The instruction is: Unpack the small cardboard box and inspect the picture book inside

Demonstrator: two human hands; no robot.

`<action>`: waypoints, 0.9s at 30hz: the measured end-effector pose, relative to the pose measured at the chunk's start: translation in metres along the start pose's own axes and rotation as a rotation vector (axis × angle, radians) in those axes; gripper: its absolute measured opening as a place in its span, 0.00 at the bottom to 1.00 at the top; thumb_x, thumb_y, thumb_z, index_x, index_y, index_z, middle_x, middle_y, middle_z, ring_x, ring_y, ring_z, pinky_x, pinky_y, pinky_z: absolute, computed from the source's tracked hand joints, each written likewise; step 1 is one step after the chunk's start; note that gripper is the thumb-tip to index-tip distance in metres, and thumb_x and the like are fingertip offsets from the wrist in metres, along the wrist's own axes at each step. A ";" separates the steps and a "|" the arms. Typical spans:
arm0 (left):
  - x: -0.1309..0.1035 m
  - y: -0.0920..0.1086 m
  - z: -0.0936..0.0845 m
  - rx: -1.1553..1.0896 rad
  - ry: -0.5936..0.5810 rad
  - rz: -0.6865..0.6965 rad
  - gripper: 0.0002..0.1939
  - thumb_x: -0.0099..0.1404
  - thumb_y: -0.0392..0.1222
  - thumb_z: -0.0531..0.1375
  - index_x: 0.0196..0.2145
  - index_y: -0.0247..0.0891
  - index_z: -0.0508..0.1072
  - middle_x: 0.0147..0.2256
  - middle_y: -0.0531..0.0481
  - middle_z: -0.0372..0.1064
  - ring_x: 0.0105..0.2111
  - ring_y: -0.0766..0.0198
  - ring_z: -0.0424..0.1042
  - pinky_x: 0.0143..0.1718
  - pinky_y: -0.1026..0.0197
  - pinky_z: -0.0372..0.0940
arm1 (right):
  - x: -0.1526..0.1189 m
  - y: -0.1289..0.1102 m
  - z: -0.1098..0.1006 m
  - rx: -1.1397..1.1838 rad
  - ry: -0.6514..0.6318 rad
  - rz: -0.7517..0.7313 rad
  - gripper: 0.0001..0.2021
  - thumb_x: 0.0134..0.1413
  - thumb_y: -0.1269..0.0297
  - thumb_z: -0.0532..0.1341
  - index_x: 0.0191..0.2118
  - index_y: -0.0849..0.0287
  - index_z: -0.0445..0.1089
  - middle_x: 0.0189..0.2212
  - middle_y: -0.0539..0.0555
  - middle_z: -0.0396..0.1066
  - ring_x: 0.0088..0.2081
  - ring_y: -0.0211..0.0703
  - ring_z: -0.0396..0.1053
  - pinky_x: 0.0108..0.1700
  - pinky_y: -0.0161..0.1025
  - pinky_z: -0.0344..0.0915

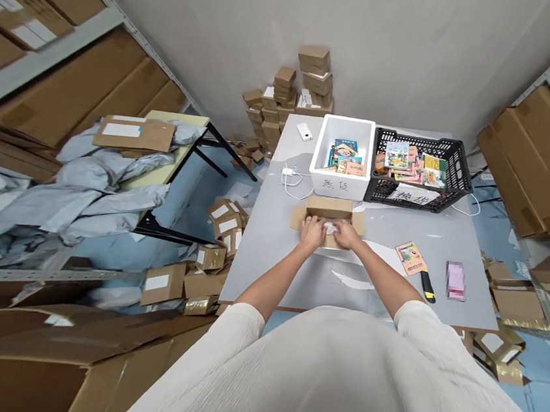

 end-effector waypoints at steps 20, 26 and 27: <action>-0.002 0.136 0.008 -0.180 0.023 0.362 0.20 0.75 0.34 0.54 0.58 0.45 0.77 0.65 0.39 0.69 0.66 0.43 0.65 0.64 0.41 0.59 | -0.087 0.093 -0.096 0.042 0.309 0.113 0.19 0.62 0.70 0.58 0.53 0.57 0.81 0.57 0.60 0.76 0.47 0.48 0.77 0.61 0.50 0.73; -0.014 0.195 0.058 -0.197 -0.088 0.395 0.22 0.74 0.33 0.55 0.60 0.45 0.77 0.64 0.38 0.69 0.63 0.43 0.66 0.62 0.42 0.62 | -0.151 0.164 -0.122 0.022 0.279 0.320 0.18 0.59 0.70 0.58 0.50 0.56 0.83 0.51 0.59 0.80 0.48 0.50 0.79 0.59 0.50 0.76; -0.017 0.202 0.068 -0.195 -0.108 0.387 0.23 0.73 0.32 0.55 0.60 0.45 0.77 0.64 0.38 0.68 0.63 0.43 0.66 0.62 0.42 0.62 | -0.159 0.175 -0.125 0.033 0.271 0.347 0.17 0.59 0.70 0.59 0.49 0.56 0.83 0.51 0.59 0.80 0.47 0.50 0.79 0.58 0.50 0.77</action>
Point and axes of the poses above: each hand's wrist, its own x-axis towards the middle knuckle, its own z-axis out of the palm, y = z × x, the point moved 3 cm from there along x, towards the middle knuckle
